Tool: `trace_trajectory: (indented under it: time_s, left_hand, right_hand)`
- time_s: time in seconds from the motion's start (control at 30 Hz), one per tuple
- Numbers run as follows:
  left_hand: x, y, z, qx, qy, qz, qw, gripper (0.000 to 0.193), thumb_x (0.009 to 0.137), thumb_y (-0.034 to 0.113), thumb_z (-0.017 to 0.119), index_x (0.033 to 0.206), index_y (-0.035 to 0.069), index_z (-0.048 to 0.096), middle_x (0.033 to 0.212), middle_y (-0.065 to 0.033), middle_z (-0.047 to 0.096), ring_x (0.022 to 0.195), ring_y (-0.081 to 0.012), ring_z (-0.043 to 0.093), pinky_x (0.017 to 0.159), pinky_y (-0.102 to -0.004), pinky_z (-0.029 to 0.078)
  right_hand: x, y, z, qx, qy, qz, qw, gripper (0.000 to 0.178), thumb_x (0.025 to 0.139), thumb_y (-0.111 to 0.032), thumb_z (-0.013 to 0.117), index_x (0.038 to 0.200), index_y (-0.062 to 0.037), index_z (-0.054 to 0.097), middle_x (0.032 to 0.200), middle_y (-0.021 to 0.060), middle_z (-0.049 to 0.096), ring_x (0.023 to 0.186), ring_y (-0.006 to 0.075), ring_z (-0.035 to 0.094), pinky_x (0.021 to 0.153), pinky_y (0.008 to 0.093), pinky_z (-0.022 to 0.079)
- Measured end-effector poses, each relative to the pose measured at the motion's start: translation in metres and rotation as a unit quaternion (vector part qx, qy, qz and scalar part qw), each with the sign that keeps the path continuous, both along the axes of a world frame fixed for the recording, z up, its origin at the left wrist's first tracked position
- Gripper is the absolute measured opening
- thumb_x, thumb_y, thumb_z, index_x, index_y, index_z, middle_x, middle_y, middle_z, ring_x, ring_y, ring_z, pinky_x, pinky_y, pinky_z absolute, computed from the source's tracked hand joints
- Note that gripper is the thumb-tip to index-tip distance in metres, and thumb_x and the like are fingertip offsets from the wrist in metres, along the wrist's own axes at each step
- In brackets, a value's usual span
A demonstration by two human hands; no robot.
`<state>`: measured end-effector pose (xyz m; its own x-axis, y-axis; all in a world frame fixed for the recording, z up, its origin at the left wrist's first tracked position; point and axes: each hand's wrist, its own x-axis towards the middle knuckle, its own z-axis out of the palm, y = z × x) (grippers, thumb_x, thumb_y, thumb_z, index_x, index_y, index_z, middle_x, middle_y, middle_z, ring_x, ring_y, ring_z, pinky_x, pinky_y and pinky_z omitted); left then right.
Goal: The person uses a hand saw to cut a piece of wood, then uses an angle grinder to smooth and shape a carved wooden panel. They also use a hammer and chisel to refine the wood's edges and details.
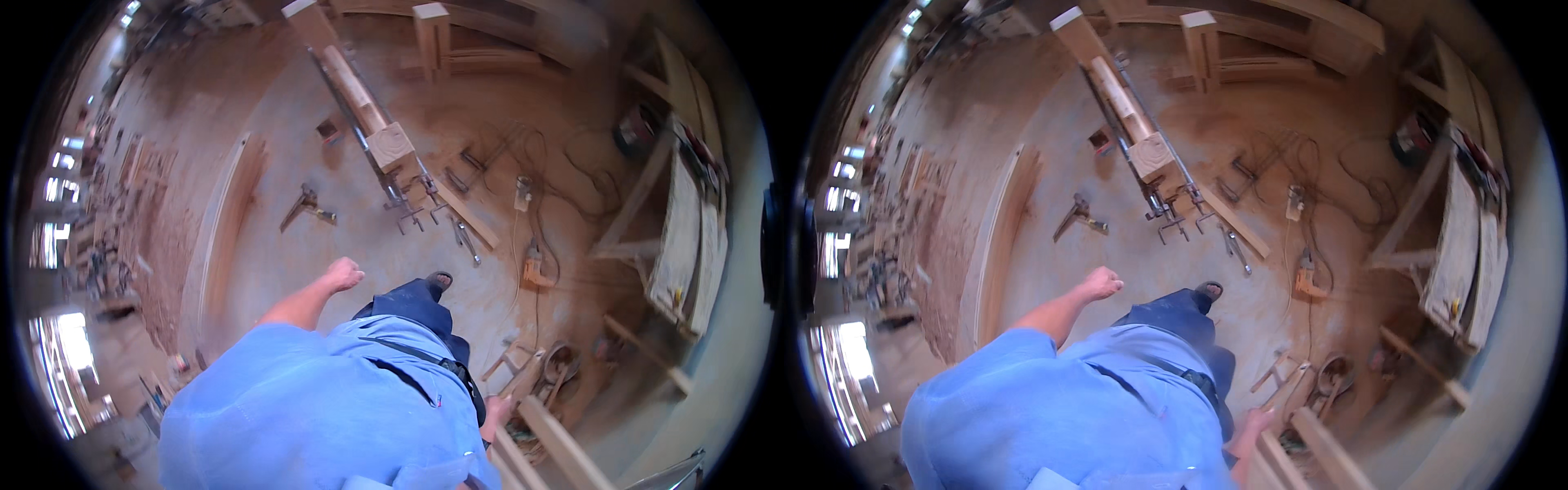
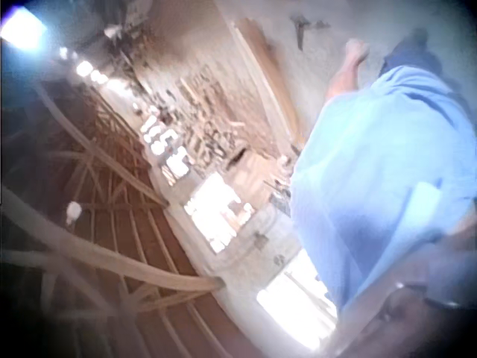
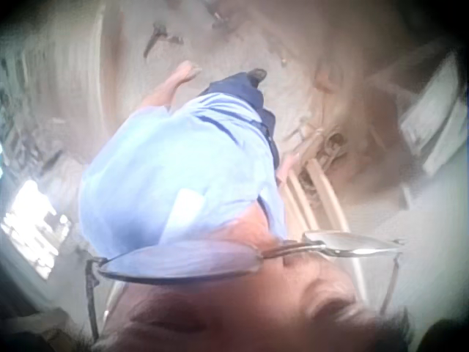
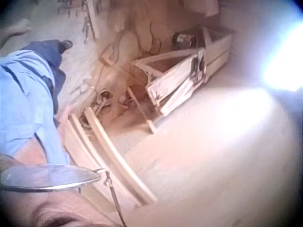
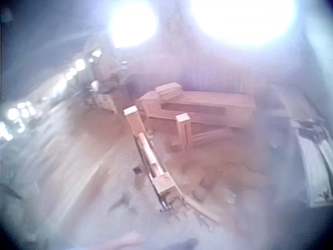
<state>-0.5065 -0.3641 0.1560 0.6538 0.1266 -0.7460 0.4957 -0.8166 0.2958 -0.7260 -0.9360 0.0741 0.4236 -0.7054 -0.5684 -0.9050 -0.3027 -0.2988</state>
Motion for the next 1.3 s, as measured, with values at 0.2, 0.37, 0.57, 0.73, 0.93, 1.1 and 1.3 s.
trace_trajectory:
  time_s: [0.2,0.37,0.57,0.73,0.93,1.1,1.3]
  left_hand:
    - [0.007,-0.084,0.027,-0.054,-0.08,0.081,0.992,0.029,0.087,0.027,0.062,0.098,0.004,0.074,0.094,-0.023,0.072,0.091,-0.0391,0.07,0.082,-0.0484,0.054]
    - [-0.041,-0.124,0.042,0.055,-0.167,0.129,0.976,0.027,0.087,0.028,0.062,0.09,0.002,0.07,0.089,-0.0233,0.069,0.085,-0.0405,0.068,0.076,-0.0507,0.052]
    - [-0.106,-0.236,0.102,0.141,0.038,0.127,0.981,0.03,0.088,0.03,0.06,0.097,0.004,0.071,0.098,-0.0234,0.07,0.095,-0.0415,0.067,0.084,-0.0506,0.052]
    - [-0.128,-0.317,0.146,0.169,0.146,0.171,0.96,0.041,0.09,0.032,0.061,0.121,0.006,0.071,0.116,-0.0209,0.071,0.11,-0.0384,0.067,0.098,-0.0451,0.052]
    - [-0.088,-0.365,0.16,0.157,0.166,0.23,0.946,0.046,0.092,0.034,0.062,0.129,0.007,0.068,0.124,-0.0207,0.069,0.115,-0.0372,0.066,0.101,-0.0427,0.05]
    - [-0.046,-0.399,0.15,0.114,0.113,0.182,0.97,0.045,0.093,0.033,0.06,0.127,0.005,0.067,0.118,-0.0201,0.071,0.111,-0.0378,0.066,0.099,-0.0434,0.051]
    - [-0.012,-0.445,0.159,0.033,-0.032,0.134,0.99,0.039,0.095,0.029,0.059,0.123,0.003,0.067,0.115,-0.0192,0.069,0.11,-0.0392,0.062,0.098,-0.0471,0.05]
  right_hand:
    - [0.207,-0.153,-0.012,-0.009,-0.017,0.165,0.986,0.046,0.076,-0.006,0.064,0.12,0.0036,0.062,0.114,0.029,0.069,0.109,0.0461,0.065,0.095,0.0492,0.051]
    - [0.346,-0.216,-0.079,-0.081,-0.097,0.237,0.963,0.036,0.08,-0.005,0.058,0.115,0.0023,0.064,0.106,0.0277,0.071,0.106,0.0464,0.066,0.093,0.0507,0.051]
    - [0.447,-0.289,-0.177,-0.034,-0.144,0.27,0.951,0.035,0.08,-0.005,0.055,0.114,0.0023,0.063,0.108,0.0297,0.069,0.106,0.0467,0.065,0.091,0.0515,0.05]
    - [0.507,-0.33,-0.192,0.08,-0.185,0.272,0.941,0.036,0.079,-0.005,0.056,0.114,0.0014,0.063,0.108,0.0288,0.07,0.106,0.0478,0.064,0.091,0.0523,0.049]
    - [0.543,-0.406,-0.24,-0.055,-0.132,0.294,0.945,0.045,0.083,-0.004,0.057,0.128,-0.0045,0.058,0.118,0.024,0.068,0.108,0.0463,0.064,0.094,0.0522,0.05]
    - [0.534,-0.43,-0.232,-0.324,-0.109,0.305,0.889,0.058,0.085,-0.009,0.062,0.141,-0.0137,0.052,0.132,0.015,0.06,0.121,0.0373,0.058,0.1,0.0513,0.047]
    - [0.463,-0.364,-0.189,-0.098,-0.079,0.421,0.898,0.042,0.077,0.0,0.061,0.119,0.002,0.064,0.108,0.0254,0.068,0.103,0.044,0.065,0.09,0.0491,0.053]
